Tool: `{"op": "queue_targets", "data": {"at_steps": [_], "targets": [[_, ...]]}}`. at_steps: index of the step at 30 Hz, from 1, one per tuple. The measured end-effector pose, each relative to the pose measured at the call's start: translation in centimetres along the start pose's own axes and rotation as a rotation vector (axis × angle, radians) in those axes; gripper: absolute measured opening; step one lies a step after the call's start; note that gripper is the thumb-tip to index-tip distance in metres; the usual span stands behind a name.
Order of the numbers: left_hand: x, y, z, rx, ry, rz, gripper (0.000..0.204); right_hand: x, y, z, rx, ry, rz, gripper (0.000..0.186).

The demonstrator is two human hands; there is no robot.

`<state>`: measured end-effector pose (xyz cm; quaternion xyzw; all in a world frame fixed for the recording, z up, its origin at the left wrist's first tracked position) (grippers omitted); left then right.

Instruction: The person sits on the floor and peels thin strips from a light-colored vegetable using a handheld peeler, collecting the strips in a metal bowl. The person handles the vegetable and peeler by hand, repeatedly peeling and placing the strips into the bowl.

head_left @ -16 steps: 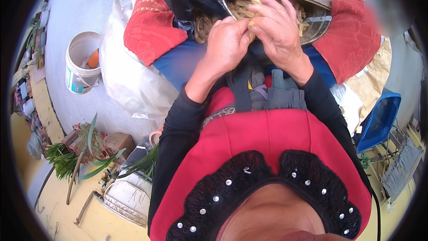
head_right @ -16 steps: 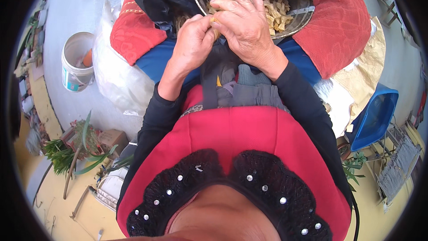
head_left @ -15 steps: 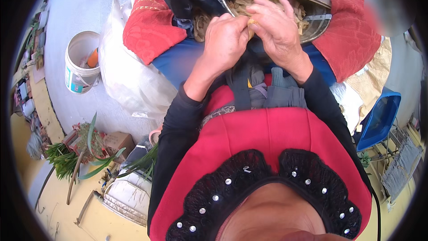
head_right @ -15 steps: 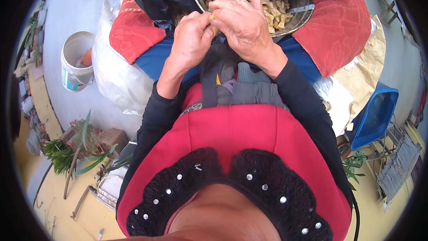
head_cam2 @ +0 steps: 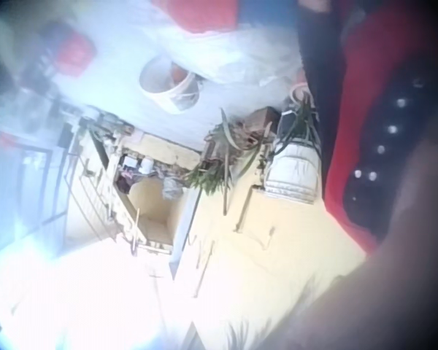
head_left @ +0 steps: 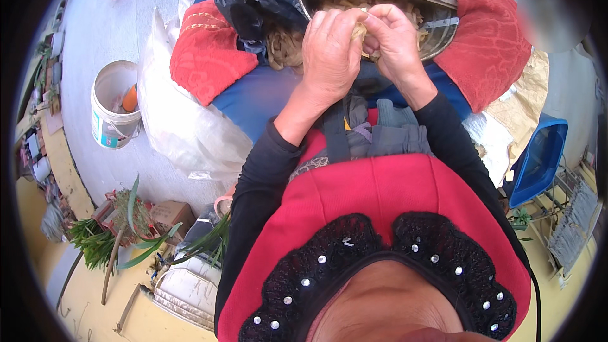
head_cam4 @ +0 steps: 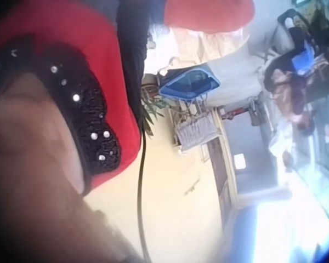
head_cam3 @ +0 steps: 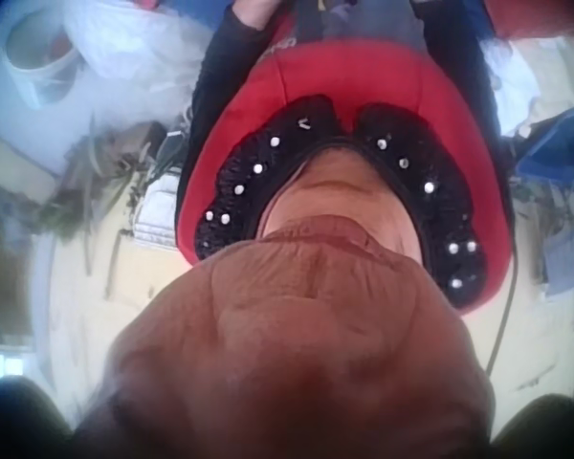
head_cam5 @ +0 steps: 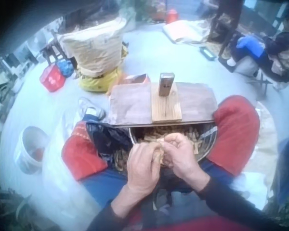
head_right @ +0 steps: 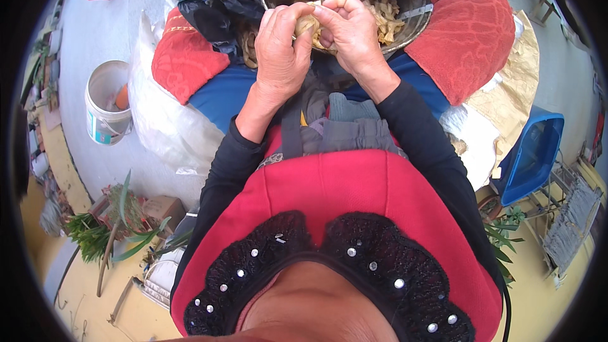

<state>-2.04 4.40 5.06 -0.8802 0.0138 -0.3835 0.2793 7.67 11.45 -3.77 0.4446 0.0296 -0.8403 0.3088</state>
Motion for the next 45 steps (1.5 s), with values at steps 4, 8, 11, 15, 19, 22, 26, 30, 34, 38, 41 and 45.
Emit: {"op": "queue_targets", "data": {"at_steps": [4,8,11,15,19,22,26,30,34,38,41,45], "targets": [[-1.4,0.1,0.4,0.014,0.109,-0.015,0.029,0.6,0.5,0.1,-0.032,0.059,0.049,0.013],[-2.7,0.3,0.7,0.026,0.291,-0.183,0.026,0.6,1.4,0.8,-0.034,0.134,0.005,0.019],[-4.6,1.4,2.1,-0.033,0.596,-0.463,0.025,0.2,1.6,1.0,-0.034,0.183,0.011,0.018],[-4.3,1.8,2.2,-0.139,0.701,-0.585,0.029,0.7,1.2,0.0,-0.055,0.263,-0.014,0.017],[-4.0,1.4,1.2,-0.113,0.225,-0.314,0.033,0.0,1.2,0.4,-0.064,0.234,-0.063,0.015],[-5.7,1.6,1.8,-0.069,0.437,-0.417,0.032,0.9,1.3,1.1,-0.123,0.069,0.072,0.018],[-5.7,1.1,1.6,-0.058,0.218,-0.392,0.022,2.0,1.3,1.0,-0.214,-0.181,0.257,0.026],[-4.0,1.1,0.3,-0.056,0.134,-0.332,0.015,1.5,1.4,1.1,-0.227,-0.179,0.212,0.030],[-4.0,1.7,1.1,-0.097,0.528,-0.394,0.015,0.7,1.6,1.2,-0.246,-0.220,0.203,0.030],[-3.3,2.0,2.5,-0.200,0.918,-0.539,0.015,1.0,1.4,0.6,-0.195,-0.168,0.180,0.026],[-3.7,1.8,2.3,-0.298,0.677,-0.465,0.012,1.0,1.4,0.2,-0.155,-0.092,0.141,0.019],[-4.6,2.0,2.7,-0.396,0.677,-0.473,0.011,1.2,1.7,0.8,-0.163,-0.129,0.218,0.014]]}}
Point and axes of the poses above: each hand's wrist, its own y-axis away from the middle knuckle, its own z-axis out of the palm, x = y × z, the point moved 8 cm from there along -y, towards the middle knuckle, and after that the axes turned 2 degrees about -x, right-handed, at the moved point
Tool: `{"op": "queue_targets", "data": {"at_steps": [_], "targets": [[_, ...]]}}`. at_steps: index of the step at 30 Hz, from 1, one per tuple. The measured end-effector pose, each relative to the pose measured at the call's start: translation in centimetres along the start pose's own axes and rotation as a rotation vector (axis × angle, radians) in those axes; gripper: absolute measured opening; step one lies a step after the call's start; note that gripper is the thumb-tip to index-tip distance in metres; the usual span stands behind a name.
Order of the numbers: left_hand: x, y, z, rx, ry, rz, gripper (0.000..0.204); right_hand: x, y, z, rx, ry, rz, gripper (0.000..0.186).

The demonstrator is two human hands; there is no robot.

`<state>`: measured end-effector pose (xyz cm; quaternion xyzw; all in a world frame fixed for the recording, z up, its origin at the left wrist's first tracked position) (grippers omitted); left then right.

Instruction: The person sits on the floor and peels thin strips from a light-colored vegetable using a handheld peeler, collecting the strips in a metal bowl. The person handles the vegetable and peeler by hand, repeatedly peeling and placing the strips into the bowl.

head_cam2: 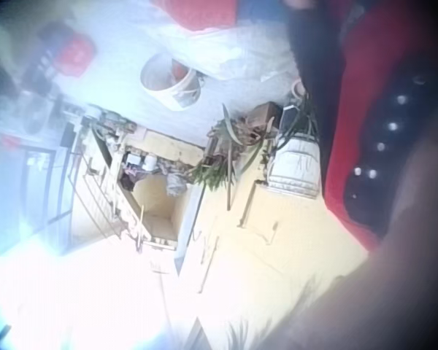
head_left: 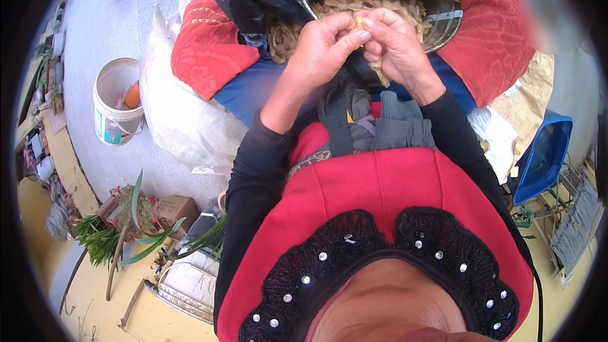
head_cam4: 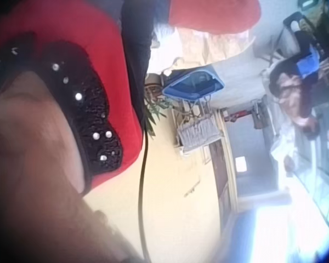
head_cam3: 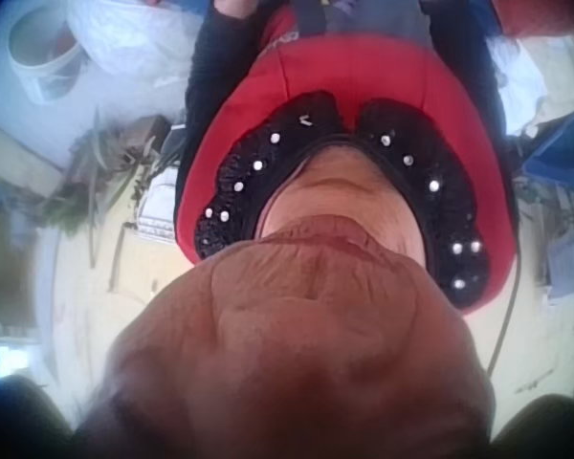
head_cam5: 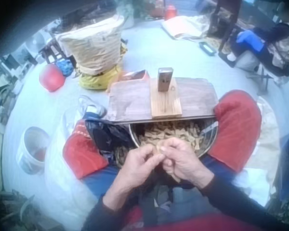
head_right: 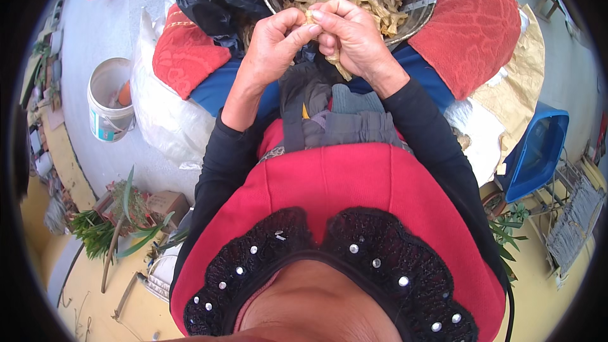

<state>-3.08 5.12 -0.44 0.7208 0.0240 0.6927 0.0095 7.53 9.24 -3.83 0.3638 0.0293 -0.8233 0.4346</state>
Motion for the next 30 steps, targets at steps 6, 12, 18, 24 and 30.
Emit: {"op": "queue_targets", "data": {"at_steps": [6,12,18,24,30], "targets": [[-1.7,1.0,0.2,-0.018,0.836,-0.301,0.012,-1.6,0.0,0.8,-0.004,0.109,-0.039,0.018],[1.5,2.9,0.5,-0.020,0.997,-0.219,0.013,-2.9,2.0,-0.3,-0.056,0.549,-0.034,0.019],[0.2,2.2,-6.7,0.265,0.017,0.001,0.020,-4.7,2.4,1.3,-0.142,1.036,-0.188,0.012],[5.9,-1.7,-2.0,-0.040,-0.484,0.193,0.031,-7.7,1.2,4.2,-0.171,1.218,-0.489,0.013],[3.1,-3.4,-1.2,-0.103,0.142,0.022,0.022,-9.4,-0.1,3.2,-0.117,1.378,-0.385,0.017]]}}
Point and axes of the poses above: each hand's wrist, its own y-axis away from the middle knuckle, its own z-axis out of the palm, x = y × z, the point moved 8 cm from there along -y, towards the middle knuckle, and after that the axes turned 2 degrees about -x, right-handed, at the moved point
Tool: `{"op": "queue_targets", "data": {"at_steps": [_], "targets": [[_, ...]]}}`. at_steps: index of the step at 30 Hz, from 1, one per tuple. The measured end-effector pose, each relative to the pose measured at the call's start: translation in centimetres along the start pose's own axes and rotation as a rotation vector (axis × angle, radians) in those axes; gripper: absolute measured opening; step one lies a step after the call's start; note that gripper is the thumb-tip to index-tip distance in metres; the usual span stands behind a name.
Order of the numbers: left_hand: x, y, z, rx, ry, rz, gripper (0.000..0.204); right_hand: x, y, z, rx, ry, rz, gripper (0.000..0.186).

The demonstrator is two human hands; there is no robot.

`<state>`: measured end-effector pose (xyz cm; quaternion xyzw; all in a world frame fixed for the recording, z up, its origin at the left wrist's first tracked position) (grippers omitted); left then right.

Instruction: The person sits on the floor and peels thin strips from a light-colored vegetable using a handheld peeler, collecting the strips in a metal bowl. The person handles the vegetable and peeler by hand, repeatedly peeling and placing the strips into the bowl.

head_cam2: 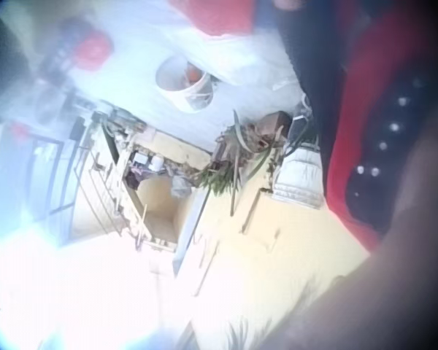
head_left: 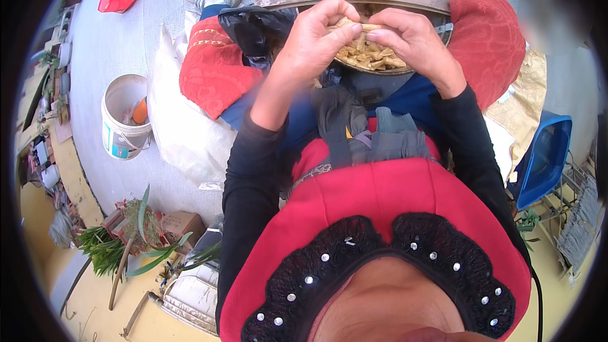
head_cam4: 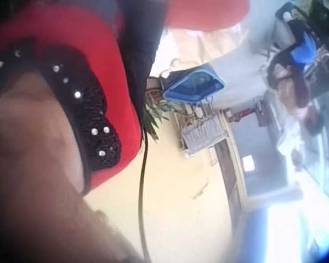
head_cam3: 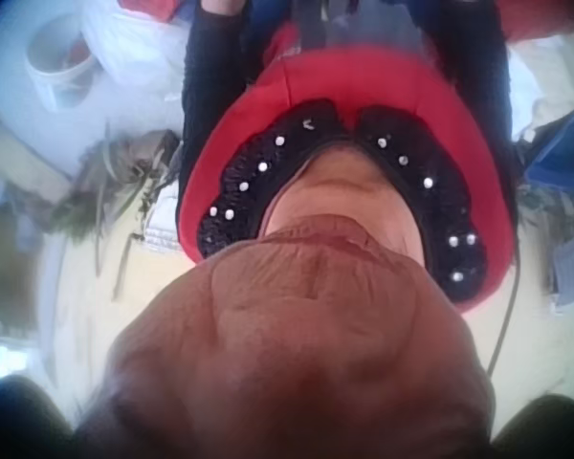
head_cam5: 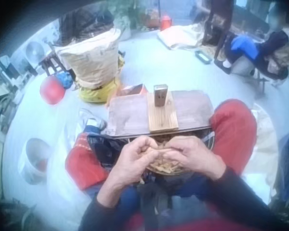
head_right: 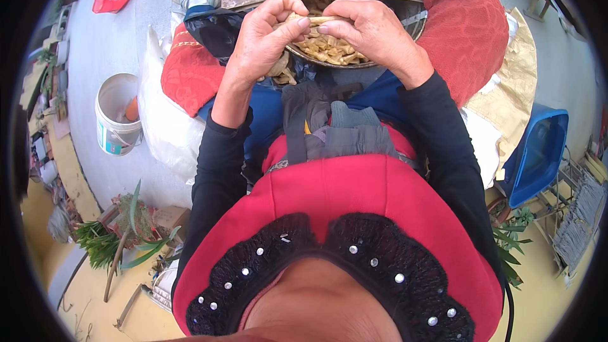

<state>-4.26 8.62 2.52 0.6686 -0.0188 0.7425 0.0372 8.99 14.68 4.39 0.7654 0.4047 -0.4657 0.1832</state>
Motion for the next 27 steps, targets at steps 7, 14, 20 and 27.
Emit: {"op": "queue_targets", "data": {"at_steps": [7,14,20,27], "targets": [[-1.1,-2.9,-1.9,0.152,0.031,0.028,0.018,2.3,-1.5,-2.8,0.050,0.024,0.110,0.014],[0.1,-6.0,-3.7,0.262,-0.221,0.170,0.017,0.3,-3.8,-5.6,0.292,0.199,-0.085,0.013],[-0.1,-7.7,-4.3,0.276,-0.306,0.172,0.017,2.0,-5.0,-5.9,0.322,0.247,-0.088,0.014],[0.8,-8.2,-3.1,0.471,-0.998,0.304,0.012,4.9,-5.2,-5.3,0.305,0.343,0.025,0.013]]}}
Point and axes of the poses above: each hand's wrist, its own y-axis away from the middle knuckle, its own z-axis out of the palm, x = y × z, the point moved 8 cm from there along -y, towards the middle knuckle, and after that the axes turned 2 degrees about -x, right-handed, at the moved point
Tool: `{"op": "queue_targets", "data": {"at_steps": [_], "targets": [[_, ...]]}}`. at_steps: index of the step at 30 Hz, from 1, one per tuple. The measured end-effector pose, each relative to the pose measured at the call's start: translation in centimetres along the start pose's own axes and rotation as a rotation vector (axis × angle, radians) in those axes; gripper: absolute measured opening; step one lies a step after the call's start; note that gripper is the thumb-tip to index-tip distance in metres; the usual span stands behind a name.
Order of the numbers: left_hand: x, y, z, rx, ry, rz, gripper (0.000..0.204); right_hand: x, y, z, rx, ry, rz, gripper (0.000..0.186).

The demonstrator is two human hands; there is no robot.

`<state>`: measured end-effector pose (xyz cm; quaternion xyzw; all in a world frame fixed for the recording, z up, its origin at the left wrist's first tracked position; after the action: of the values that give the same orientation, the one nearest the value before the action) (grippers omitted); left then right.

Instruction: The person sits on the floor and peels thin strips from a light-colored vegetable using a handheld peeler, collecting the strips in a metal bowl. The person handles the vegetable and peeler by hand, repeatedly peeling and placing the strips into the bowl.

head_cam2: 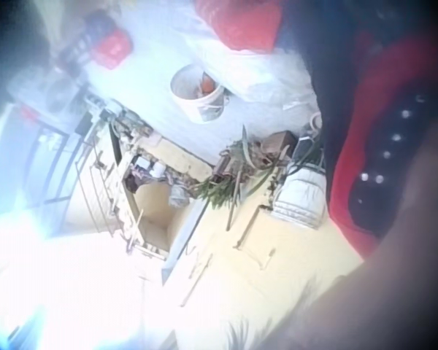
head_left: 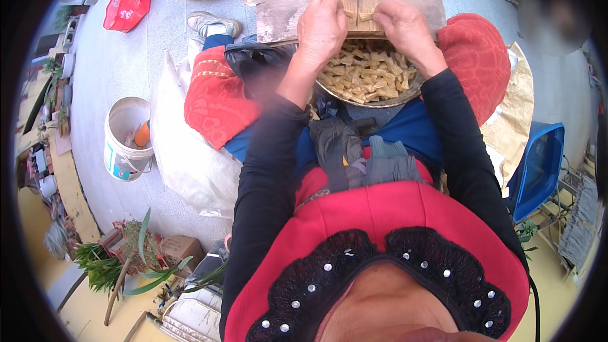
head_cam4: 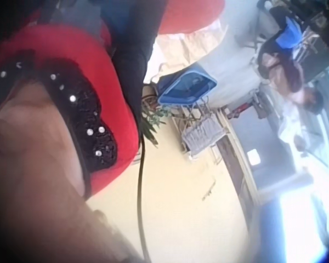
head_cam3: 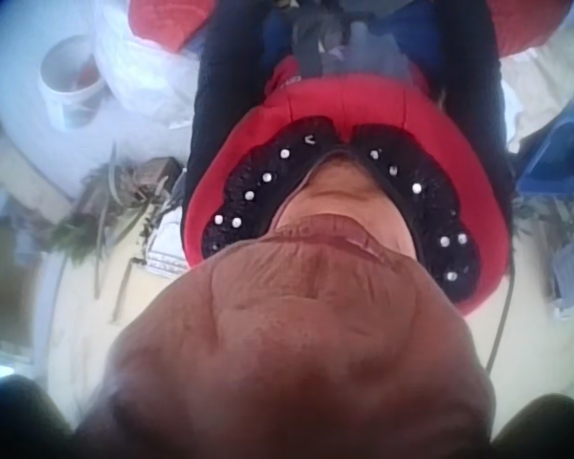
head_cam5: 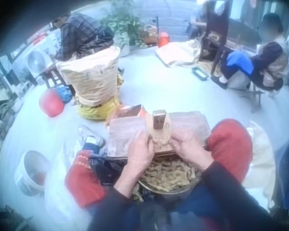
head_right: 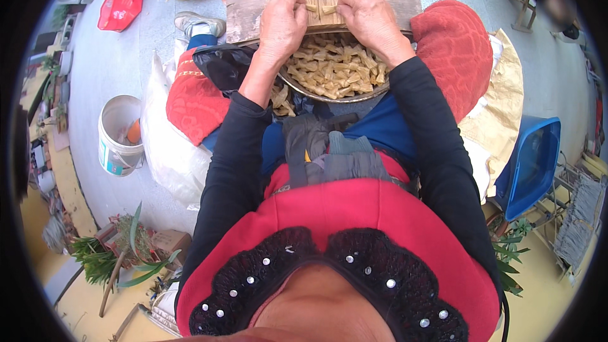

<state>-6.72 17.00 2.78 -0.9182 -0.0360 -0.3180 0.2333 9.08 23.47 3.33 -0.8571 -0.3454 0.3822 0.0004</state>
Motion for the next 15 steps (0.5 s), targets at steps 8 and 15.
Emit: {"op": "queue_targets", "data": {"at_steps": [8,15], "targets": [[3.9,4.9,-2.5,0.076,-0.058,0.122,0.029,-3.0,2.9,-1.3,0.026,-0.148,-0.122,0.012],[1.9,4.8,-0.2,-0.055,0.782,-0.244,0.014,-1.7,3.2,0.4,-0.152,-0.661,0.185,0.015]]}}
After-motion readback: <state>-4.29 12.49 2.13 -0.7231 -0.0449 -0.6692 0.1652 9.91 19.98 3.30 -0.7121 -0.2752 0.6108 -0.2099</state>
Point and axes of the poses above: each hand's wrist, its own y-axis away from the middle knuckle, its own z-axis out of the palm, x = y × z, the point moved 8 cm from there along -y, towards the middle knuckle, and after that the axes turned 2 degrees about -x, right-handed, at the moved point
